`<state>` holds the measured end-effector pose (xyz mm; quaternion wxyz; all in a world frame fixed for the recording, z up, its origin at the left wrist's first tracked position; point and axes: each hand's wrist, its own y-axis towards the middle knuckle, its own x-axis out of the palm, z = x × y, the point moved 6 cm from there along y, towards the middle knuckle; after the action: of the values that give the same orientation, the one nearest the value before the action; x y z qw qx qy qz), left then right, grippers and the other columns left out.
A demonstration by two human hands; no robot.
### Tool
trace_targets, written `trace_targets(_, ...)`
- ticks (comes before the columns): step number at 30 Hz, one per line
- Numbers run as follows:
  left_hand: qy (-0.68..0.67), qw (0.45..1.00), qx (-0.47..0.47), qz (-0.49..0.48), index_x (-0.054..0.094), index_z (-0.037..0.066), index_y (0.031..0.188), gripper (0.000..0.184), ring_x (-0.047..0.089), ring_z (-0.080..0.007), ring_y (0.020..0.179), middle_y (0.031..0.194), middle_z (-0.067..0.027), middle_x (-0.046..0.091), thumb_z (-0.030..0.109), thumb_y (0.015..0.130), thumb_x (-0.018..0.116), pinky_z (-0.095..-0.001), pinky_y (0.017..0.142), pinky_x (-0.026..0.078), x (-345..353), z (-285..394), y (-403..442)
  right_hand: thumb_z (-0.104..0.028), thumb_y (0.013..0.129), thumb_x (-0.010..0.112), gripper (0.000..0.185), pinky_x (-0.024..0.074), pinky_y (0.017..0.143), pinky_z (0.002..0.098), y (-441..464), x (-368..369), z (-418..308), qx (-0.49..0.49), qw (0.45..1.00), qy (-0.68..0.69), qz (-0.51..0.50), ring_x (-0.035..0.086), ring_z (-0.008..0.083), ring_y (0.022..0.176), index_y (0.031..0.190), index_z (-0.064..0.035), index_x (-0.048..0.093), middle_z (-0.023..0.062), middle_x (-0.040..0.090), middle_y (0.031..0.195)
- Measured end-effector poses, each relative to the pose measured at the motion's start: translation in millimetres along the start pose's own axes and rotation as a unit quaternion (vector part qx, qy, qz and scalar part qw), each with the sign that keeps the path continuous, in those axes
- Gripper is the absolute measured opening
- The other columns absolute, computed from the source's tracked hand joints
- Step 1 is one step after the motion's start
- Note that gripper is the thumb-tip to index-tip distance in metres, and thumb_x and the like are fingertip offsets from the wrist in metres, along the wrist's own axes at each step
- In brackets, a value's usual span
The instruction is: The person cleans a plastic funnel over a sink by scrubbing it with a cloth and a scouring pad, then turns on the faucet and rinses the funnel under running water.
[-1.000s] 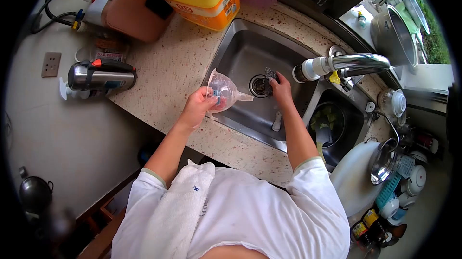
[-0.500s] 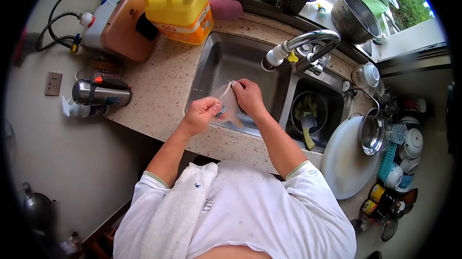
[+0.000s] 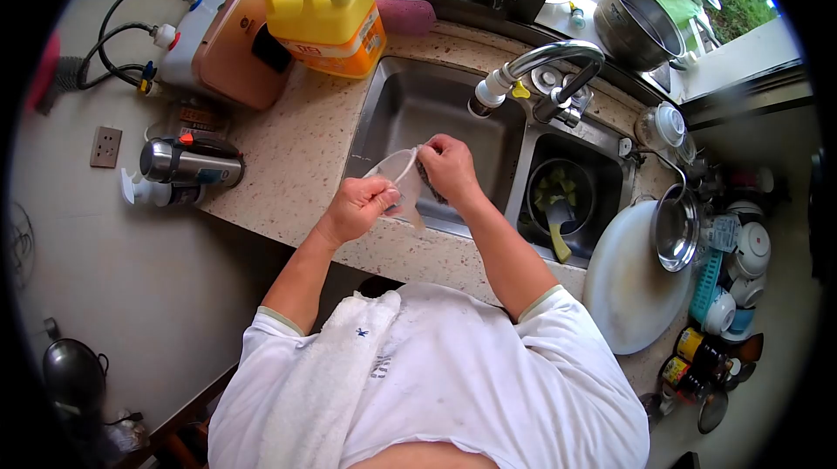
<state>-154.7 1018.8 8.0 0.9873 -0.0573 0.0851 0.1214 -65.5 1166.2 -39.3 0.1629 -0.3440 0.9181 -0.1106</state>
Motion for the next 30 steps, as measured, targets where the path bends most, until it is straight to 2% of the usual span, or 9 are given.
trace_targets(2,-0.017,1.000,0.005,0.008,0.061,-0.004,0.084,0.017,0.060,-0.0092,0.068,0.074,-0.0038,0.062,0.009,0.093,0.056,-0.0238,0.062,0.051,5,2,0,-0.021,0.081,0.060,0.024,0.0476,0.064,0.0360,16,2,29,0.071,0.994,0.078,-0.036,0.062,0.0280,0.066,0.081,0.0021,0.062,0.0199,0.063,0.072)
trace_targets(5,-0.067,0.996,-0.039,0.050,0.061,-0.002,0.082,0.018,0.059,-0.0084,0.066,0.072,-0.0030,0.063,0.012,0.094,0.056,-0.0234,0.062,0.050,3,-9,5,-0.023,0.081,0.062,0.025,0.0474,0.064,0.0357,-24,-9,-18,-0.077,0.993,0.021,0.087,0.062,0.0276,0.067,0.085,0.0022,0.063,0.0198,0.064,0.074)
trace_targets(6,-0.078,0.994,-0.054,0.050,0.060,-0.001,0.082,0.019,0.059,-0.0080,0.066,0.072,-0.0029,0.063,0.012,0.094,0.056,-0.0231,0.062,0.050,3,-12,7,-0.025,0.086,0.060,0.029,0.0474,0.062,0.0321,-29,-2,-11,-0.120,0.985,-0.044,0.116,0.057,0.0156,0.066,0.086,0.0037,0.062,0.0128,0.063,0.072)
trace_targets(9,-0.097,0.992,-0.036,0.072,0.061,0.001,0.083,0.023,0.058,-0.0075,0.063,0.070,-0.0044,0.064,0.018,0.097,0.053,-0.0216,0.058,0.048,10,-6,8,-0.027,0.084,0.059,0.029,0.0473,0.065,0.0361,-1,-13,12,-0.052,0.994,-0.031,0.088,0.061,0.0265,0.068,0.087,0.0017,0.062,0.0179,0.064,0.076)
trace_targets(10,-0.097,0.991,-0.012,0.090,0.061,0.001,0.083,0.024,0.058,-0.0081,0.061,0.069,-0.0047,0.064,0.019,0.097,0.053,-0.0216,0.057,0.047,14,2,8,-0.028,0.087,0.056,0.029,0.0468,0.066,0.0358,13,-2,43,0.115,0.990,0.078,-0.026,0.059,0.0218,0.067,0.089,0.0005,0.062,0.0113,0.064,0.077)
trace_targets(17,-0.104,0.966,0.005,0.235,0.058,0.002,0.085,0.030,0.057,-0.0078,0.055,0.064,-0.0021,0.061,0.028,0.099,0.050,-0.0219,0.053,0.048,-11,-1,12,-0.027,0.093,0.056,0.026,0.0453,0.065,0.0278,-39,12,51,0.219,0.900,0.375,-0.020,0.054,0.0121,0.076,0.093,-0.0018,0.061,0.0046,0.060,0.083)
trace_targets(22,-0.122,0.959,-0.106,0.231,0.052,0.005,0.080,0.032,0.059,-0.0088,0.056,0.067,-0.0034,0.060,0.033,0.097,0.053,-0.0231,0.046,0.049,1,-35,11,-0.027,0.084,0.068,0.030,0.0485,0.068,0.0306,-23,-17,25,-0.013,0.987,0.159,-0.005,0.059,0.0178,0.078,0.096,-0.0023,0.058,0.0068,0.060,0.084)
trace_targets(25,-0.221,0.947,-0.191,0.133,0.052,0.007,0.085,0.027,0.059,-0.0113,0.055,0.073,-0.0043,0.061,0.032,0.096,0.055,-0.0265,0.049,0.051,24,-60,15,-0.028,0.081,0.069,0.028,0.0500,0.068,0.0376,-53,-7,-22,-0.302,0.942,-0.147,0.005,0.061,0.0289,0.081,0.095,-0.0058,0.058,0.0125,0.058,0.088)
trace_targets(30,-0.360,0.868,-0.164,0.301,0.052,0.004,0.095,0.028,0.065,-0.0154,0.063,0.080,-0.0068,0.062,0.030,0.100,0.044,-0.0276,0.051,0.055,11,-70,16,-0.025,0.082,0.065,0.025,0.0497,0.064,0.0428,-73,22,-13,-0.294,0.924,-0.229,0.089,0.059,0.0352,0.080,0.096,-0.0079,0.054,0.0152,0.055,0.090)
